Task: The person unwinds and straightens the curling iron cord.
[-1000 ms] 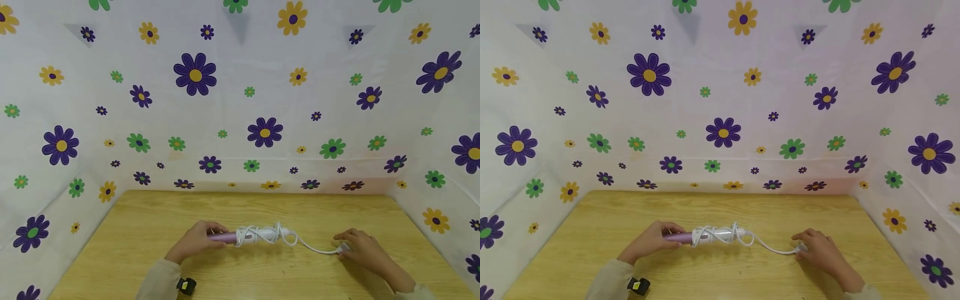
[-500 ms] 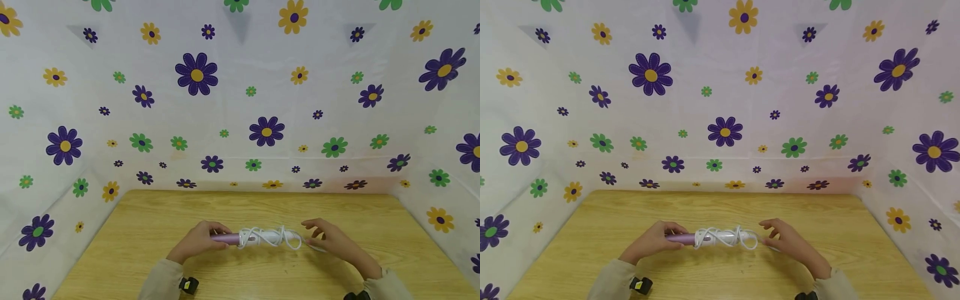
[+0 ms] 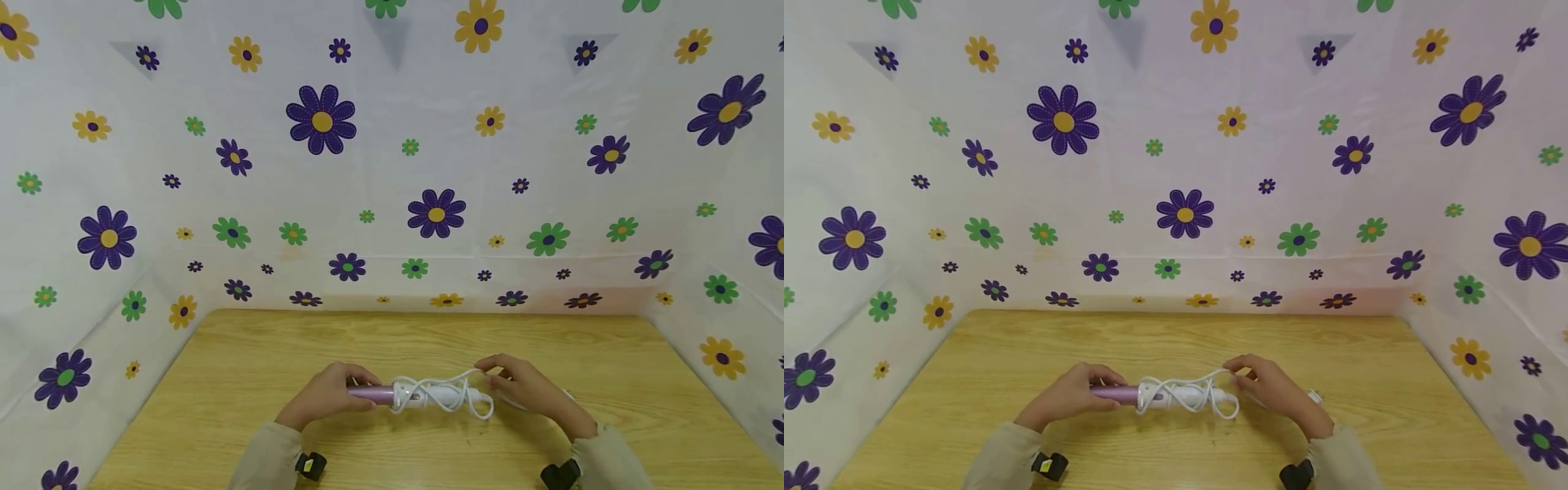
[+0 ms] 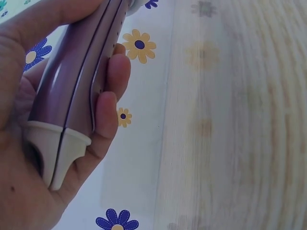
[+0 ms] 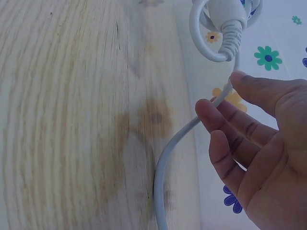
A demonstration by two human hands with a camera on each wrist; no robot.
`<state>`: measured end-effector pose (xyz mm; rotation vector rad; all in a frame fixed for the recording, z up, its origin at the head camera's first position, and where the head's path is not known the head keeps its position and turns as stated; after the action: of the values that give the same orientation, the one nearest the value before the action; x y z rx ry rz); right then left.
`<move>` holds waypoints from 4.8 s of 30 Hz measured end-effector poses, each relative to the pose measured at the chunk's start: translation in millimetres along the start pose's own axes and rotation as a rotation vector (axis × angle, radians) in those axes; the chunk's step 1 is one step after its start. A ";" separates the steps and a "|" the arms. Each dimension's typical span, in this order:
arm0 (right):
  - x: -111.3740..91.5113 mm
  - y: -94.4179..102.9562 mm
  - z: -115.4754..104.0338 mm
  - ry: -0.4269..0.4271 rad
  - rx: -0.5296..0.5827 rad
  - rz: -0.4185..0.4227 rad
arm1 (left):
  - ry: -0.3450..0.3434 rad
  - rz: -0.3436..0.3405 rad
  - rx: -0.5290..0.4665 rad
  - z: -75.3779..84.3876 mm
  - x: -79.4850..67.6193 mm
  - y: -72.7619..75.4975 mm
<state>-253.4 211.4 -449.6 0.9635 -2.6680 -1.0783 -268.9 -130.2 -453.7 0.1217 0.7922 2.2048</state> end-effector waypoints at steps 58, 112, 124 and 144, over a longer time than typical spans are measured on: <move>-39.3 10.8 -7.2 -0.111 -0.505 0.445 | -0.004 0.020 0.047 6.7 -0.8 -0.6; -140.2 41.8 89.1 -0.205 -0.097 0.135 | 0.036 0.091 0.016 -6.2 -11.6 13.9; -139.7 35.9 88.0 -0.327 -0.031 0.155 | 0.053 0.092 0.005 -7.6 -13.7 15.6; -77.1 37.2 11.9 -0.106 0.076 0.145 | 0.050 0.099 0.038 -6.4 -12.7 16.8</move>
<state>-215.3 284.6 -423.8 0.7291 -2.8322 -1.0316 -272.9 -150.8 -447.1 0.1280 0.8727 2.2944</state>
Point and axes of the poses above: each hand's wrist, its own x-axis towards the middle knuckle, its own y-axis out of the back of the hand, z = x × y, the point moved 3 cm from there along x, towards the middle knuckle, and after that the axes turned 14 degrees about -z, right-handed, at the moved point
